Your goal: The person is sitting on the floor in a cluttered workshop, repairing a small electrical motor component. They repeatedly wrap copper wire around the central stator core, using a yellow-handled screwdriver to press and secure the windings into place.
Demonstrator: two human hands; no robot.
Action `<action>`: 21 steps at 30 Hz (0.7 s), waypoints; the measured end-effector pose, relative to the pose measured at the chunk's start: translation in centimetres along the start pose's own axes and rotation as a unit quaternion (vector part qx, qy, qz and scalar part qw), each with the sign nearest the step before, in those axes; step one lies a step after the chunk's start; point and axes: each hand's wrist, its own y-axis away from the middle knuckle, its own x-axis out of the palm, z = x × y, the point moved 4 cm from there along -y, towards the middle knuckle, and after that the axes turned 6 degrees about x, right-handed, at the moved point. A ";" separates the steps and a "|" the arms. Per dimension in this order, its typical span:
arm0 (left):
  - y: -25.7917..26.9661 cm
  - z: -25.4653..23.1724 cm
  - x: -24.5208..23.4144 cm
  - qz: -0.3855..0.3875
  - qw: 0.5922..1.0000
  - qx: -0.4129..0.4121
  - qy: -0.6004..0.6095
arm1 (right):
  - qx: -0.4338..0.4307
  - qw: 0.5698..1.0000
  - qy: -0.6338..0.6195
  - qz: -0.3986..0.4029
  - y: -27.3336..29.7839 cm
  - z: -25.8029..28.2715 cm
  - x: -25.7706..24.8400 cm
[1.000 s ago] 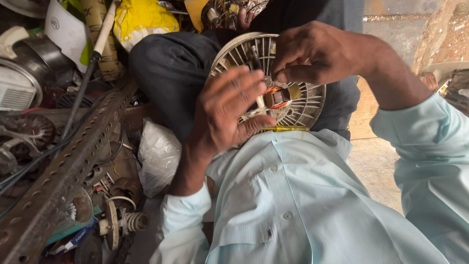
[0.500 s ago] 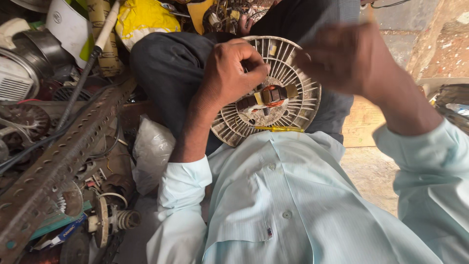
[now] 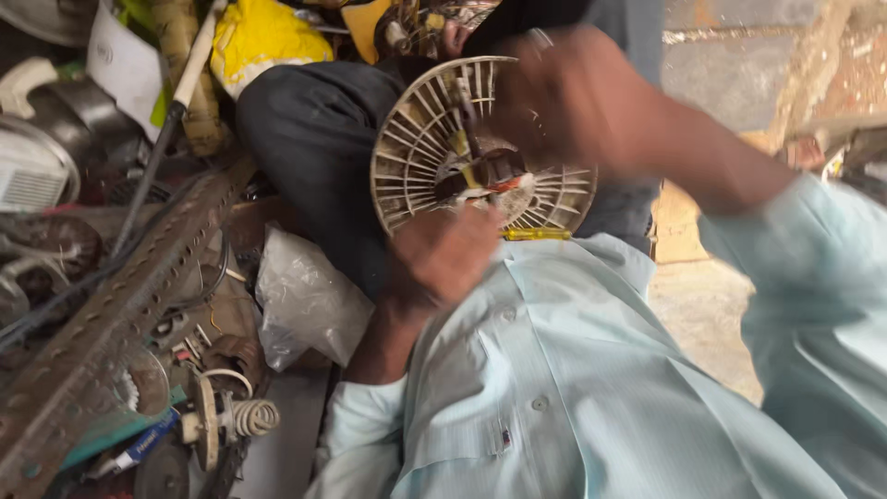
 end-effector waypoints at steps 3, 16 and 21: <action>-1.0 -1.1 -0.8 -0.131 0.980 0.081 -0.124 | 0.073 0.994 -0.076 -0.013 -0.3 -4.6 1.7; -4.5 2.0 -0.3 0.078 0.996 -0.005 0.041 | 0.027 0.985 -0.168 -0.024 0.3 3.6 -7.8; 0.5 0.1 1.8 -0.021 0.964 0.084 -0.251 | -0.040 0.991 -0.124 0.002 -0.3 3.5 -4.9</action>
